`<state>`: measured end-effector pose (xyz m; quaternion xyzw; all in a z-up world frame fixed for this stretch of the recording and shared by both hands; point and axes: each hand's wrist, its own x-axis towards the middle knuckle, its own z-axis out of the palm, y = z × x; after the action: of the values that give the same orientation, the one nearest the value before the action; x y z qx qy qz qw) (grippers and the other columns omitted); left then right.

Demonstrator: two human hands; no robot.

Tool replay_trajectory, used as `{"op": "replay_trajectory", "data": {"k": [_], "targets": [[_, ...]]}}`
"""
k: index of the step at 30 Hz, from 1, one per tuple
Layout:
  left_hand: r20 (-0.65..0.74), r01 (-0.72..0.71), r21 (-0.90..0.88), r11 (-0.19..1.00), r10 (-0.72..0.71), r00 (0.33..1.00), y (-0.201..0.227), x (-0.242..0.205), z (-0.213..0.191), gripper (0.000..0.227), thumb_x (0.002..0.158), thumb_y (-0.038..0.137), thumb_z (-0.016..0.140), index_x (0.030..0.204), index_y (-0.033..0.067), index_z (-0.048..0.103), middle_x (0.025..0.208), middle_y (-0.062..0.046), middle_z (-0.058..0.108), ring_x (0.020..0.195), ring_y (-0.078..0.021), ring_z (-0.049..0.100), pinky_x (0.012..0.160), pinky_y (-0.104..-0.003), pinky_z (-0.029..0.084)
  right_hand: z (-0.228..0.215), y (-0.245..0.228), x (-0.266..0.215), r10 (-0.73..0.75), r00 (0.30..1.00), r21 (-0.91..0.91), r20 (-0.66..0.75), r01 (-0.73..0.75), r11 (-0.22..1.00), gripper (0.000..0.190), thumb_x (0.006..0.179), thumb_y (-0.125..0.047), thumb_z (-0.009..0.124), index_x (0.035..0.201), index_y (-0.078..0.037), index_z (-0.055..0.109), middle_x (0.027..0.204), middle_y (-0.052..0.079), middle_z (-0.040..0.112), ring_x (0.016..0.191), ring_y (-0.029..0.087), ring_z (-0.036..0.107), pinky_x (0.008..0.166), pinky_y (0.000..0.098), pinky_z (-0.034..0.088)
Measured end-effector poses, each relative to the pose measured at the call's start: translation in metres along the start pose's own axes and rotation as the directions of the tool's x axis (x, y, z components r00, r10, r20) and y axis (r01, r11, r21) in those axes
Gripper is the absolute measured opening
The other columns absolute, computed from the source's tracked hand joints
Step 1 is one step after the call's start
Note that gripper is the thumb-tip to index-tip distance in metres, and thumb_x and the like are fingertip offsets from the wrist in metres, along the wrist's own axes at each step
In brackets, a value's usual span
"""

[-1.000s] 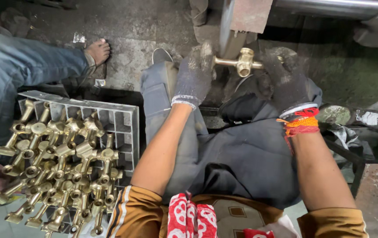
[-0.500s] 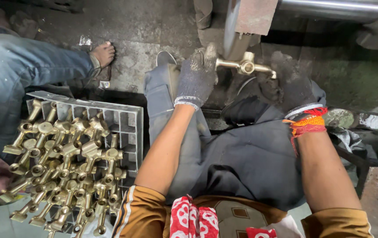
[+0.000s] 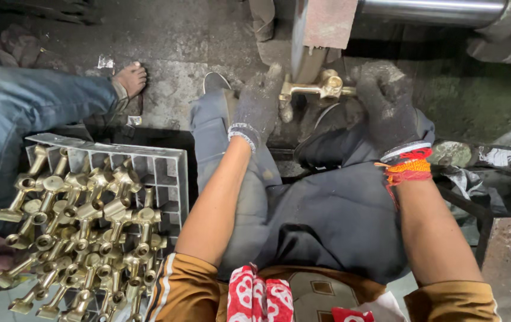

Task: The person sits on the floor and repeatedly presses brass valve-like parts against a rotating grinding wheel to smooth their surfaces. They rotate each part to grind different sides and then place the finished pieces into a nearby crate.

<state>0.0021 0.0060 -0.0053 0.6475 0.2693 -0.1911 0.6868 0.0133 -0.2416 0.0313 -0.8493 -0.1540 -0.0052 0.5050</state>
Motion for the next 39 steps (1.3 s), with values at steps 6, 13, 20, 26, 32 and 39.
{"op": "replay_trajectory", "data": {"k": [6, 13, 20, 26, 32, 39], "targets": [[0.008, -0.088, 0.204, 0.975, 0.088, 0.996, -0.013, 0.007, -0.009, 0.052, 0.104, 0.052, 0.041, 0.111, 0.0109, 0.072, 0.066, -0.005, 0.066, 0.051, -0.0162, 0.065, 0.092, -0.023, 0.034, 0.007, 0.011, 0.004, 0.126, 0.989, 0.079, 0.075, -0.132, 0.988, 0.014, 0.113, -0.008, 0.059, 0.118, 0.000, 0.068, 0.112, 0.011, 0.066, 0.103, 0.023, 0.062, 0.091, 0.0371, 0.051], [-0.099, -0.204, 0.199, 0.959, 0.227, 0.969, 0.001, 0.002, 0.005, 0.056, 0.105, 0.053, 0.053, 0.103, 0.0010, 0.073, 0.073, -0.007, 0.071, 0.061, -0.0146, 0.065, 0.056, -0.033, 0.051, -0.004, 0.053, -0.006, -0.268, 0.951, -0.543, 0.151, 0.307, 0.781, 0.036, 0.098, -0.008, 0.066, 0.133, 0.001, 0.066, 0.123, 0.015, 0.068, 0.114, 0.033, 0.065, 0.098, 0.0463, 0.052], [-0.052, 0.103, 0.019, 0.995, -0.102, 0.993, 0.019, -0.009, -0.004, 0.058, 0.097, 0.055, 0.048, 0.101, -0.0008, 0.066, 0.059, -0.010, 0.063, 0.042, -0.0231, 0.055, 0.041, -0.040, 0.043, 0.014, 0.064, -0.006, -0.179, 0.973, -0.420, 0.145, 0.224, 0.880, 0.047, 0.092, -0.009, 0.069, 0.138, 0.003, 0.064, 0.129, 0.023, 0.068, 0.117, 0.038, 0.065, 0.098, 0.0416, 0.052], [-0.086, 0.000, 0.219, 0.976, 0.020, 0.996, -0.007, 0.018, 0.005, 0.059, 0.100, 0.054, 0.048, 0.096, -0.0004, 0.070, 0.063, -0.008, 0.068, 0.051, -0.0205, 0.065, 0.049, -0.039, 0.051, -0.001, 0.083, -0.008, -0.007, 0.985, -0.369, 0.173, 0.072, 0.927, 0.044, 0.091, -0.010, 0.066, 0.132, 0.007, 0.066, 0.122, 0.020, 0.069, 0.111, 0.030, 0.066, 0.092, 0.0369, 0.053], [-0.059, -0.122, 0.223, 0.967, 0.138, 0.989, 0.000, 0.023, -0.005, 0.055, 0.106, 0.049, 0.043, 0.090, 0.0037, 0.070, 0.064, -0.010, 0.065, 0.047, -0.0225, 0.058, 0.047, -0.039, 0.046, 0.022, 0.093, 0.016, 0.558, 0.733, 0.776, 0.390, -0.588, 0.230, 0.021, 0.107, -0.019, 0.057, 0.109, -0.003, 0.071, 0.080, 0.004, 0.064, 0.064, 0.012, 0.058, 0.053, 0.0274, 0.046], [0.015, 0.020, -0.031, 0.999, -0.019, 1.000, 0.043, -0.040, -0.016, 0.046, 0.104, 0.044, 0.046, 0.095, 0.0037, 0.066, 0.055, -0.008, 0.062, 0.037, -0.0188, 0.051, 0.036, -0.035, 0.042, 0.021, -0.039, 0.002, 0.643, 0.726, 0.749, 0.244, -0.562, 0.351, 0.016, 0.102, -0.020, 0.060, 0.099, -0.007, 0.068, 0.070, 0.002, 0.056, 0.057, 0.014, 0.054, 0.052, 0.0298, 0.047]]}}
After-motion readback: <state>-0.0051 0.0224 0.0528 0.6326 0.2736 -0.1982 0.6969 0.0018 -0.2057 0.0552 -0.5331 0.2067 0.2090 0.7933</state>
